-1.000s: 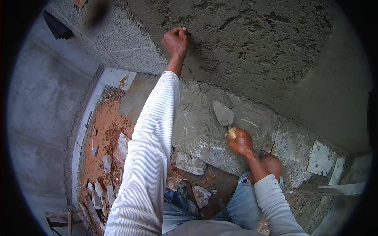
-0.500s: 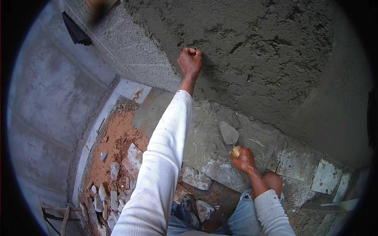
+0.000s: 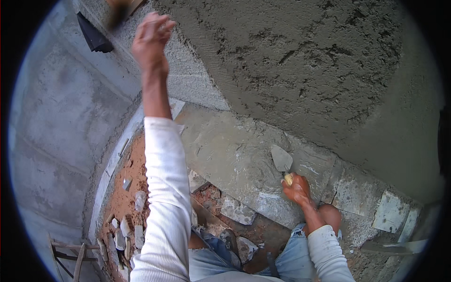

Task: Applying and smoothing mortar onto a wall or ledge using a trowel.

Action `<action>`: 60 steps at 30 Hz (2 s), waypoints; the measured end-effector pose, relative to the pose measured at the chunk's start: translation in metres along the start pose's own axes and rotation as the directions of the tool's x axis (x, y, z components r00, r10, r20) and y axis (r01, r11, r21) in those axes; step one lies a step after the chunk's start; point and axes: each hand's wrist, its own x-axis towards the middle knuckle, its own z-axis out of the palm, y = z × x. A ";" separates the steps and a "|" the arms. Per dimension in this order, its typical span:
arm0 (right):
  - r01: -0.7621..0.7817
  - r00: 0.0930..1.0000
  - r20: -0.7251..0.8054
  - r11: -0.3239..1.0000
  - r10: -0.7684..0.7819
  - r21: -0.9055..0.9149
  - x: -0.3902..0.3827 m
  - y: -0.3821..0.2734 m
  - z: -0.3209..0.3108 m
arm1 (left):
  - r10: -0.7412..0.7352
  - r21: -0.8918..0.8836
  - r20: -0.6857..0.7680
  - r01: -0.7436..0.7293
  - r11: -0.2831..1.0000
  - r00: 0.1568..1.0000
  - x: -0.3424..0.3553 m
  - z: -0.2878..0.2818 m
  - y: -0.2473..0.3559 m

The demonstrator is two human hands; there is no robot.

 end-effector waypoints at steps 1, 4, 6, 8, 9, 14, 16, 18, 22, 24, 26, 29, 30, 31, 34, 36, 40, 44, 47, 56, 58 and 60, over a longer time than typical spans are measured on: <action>0.009 1.000 0.017 1.000 -0.009 -0.010 0.001 -0.001 0.002 | 0.040 0.306 0.095 -0.068 0.950 0.995 0.000 0.021 -0.017; 0.009 0.999 0.046 1.000 -0.009 -0.014 0.001 0.000 0.004 | 0.000 0.651 0.307 -0.210 0.730 0.952 -0.008 0.068 -0.053; 0.002 0.999 0.045 1.000 -0.002 -0.003 0.004 -0.003 0.002 | 0.050 0.699 0.324 -0.275 0.661 0.945 -0.001 0.077 -0.074; 0.002 0.999 0.046 0.999 -0.005 0.046 0.004 -0.009 -0.001 | 0.096 0.742 0.349 -0.337 0.580 0.932 0.004 0.077 -0.087; -0.001 0.999 0.043 0.999 -0.001 0.050 0.003 -0.008 -0.001 | 0.135 0.706 0.338 -0.346 0.618 0.931 0.007 0.076 -0.088; -0.006 1.000 0.011 0.999 0.006 0.038 0.002 0.000 -0.002 | 0.184 0.658 0.254 -0.309 0.686 0.950 0.011 0.075 -0.092; -0.008 1.000 0.008 0.999 0.008 0.038 0.000 0.001 -0.003 | 0.095 0.646 0.285 -0.264 0.716 0.954 0.009 0.075 -0.090; -0.009 1.000 0.007 0.999 0.008 0.040 0.000 0.003 -0.003 | 0.090 0.666 0.239 -0.230 0.709 0.967 0.013 0.077 -0.089; 0.029 0.998 -0.060 0.999 -0.027 0.026 -0.001 0.009 0.000 | 0.032 0.645 0.129 -0.108 0.757 0.991 0.025 0.083 -0.089; 0.020 0.998 -0.054 1.000 -0.019 0.020 -0.002 0.010 0.001 | 0.027 0.653 0.129 -0.106 0.750 0.991 0.033 0.083 -0.090; 0.032 0.998 -0.051 0.999 -0.030 0.039 -0.002 0.009 -0.003 | 0.018 0.655 0.135 -0.103 0.749 0.991 0.045 0.085 -0.092; 0.009 1.000 0.005 0.999 -0.009 0.046 -0.004 -0.005 -0.013 | 0.018 0.674 0.166 -0.127 0.728 0.986 0.054 0.080 -0.095; -0.021 1.000 0.008 0.999 0.020 0.050 -0.006 -0.005 -0.013 | 0.007 0.703 0.178 -0.132 0.699 0.984 0.056 0.077 -0.092; -0.011 1.000 0.014 0.999 0.010 0.046 -0.006 -0.006 -0.013 | 0.006 0.733 0.187 -0.143 0.665 0.982 0.061 0.072 -0.090; -0.009 0.999 0.032 0.999 0.007 0.044 -0.005 -0.006 -0.016 | 0.021 0.764 0.217 -0.183 0.619 0.976 0.060 0.072 -0.085; -0.024 0.999 0.044 0.999 0.023 0.029 -0.003 0.004 -0.015 | 0.041 0.782 0.299 -0.269 0.562 0.953 0.046 0.070 -0.081; -0.120 0.993 0.009 0.992 0.121 -0.042 -0.012 0.038 -0.039 | 0.389 0.726 -0.155 -0.162 0.668 0.908 -0.014 -0.002 -0.070; 0.079 0.996 0.025 0.987 -0.083 0.140 -0.002 -0.008 -0.022 | -0.552 0.411 -0.449 0.711 0.570 0.702 0.017 -0.391 -0.004; -0.039 0.994 -0.098 0.998 0.043 0.042 0.002 0.035 -0.019 | -0.862 0.739 -0.311 0.673 0.045 0.400 -0.164 -0.332 -0.074; 0.184 0.970 -0.161 0.983 -0.180 0.009 0.001 0.073 -0.025 | -0.945 0.738 -0.228 0.675 -0.010 0.235 -0.424 -0.434 0.015; 0.116 0.980 -0.149 0.989 -0.129 -0.094 0.001 0.084 -0.023 | -0.956 0.815 -0.268 0.557 -0.159 0.121 -0.477 -0.446 0.008; 0.155 0.983 -0.089 0.987 -0.159 -0.050 -0.003 0.081 -0.012 | -0.953 0.866 -0.277 0.461 -0.192 0.125 -0.532 -0.464 0.004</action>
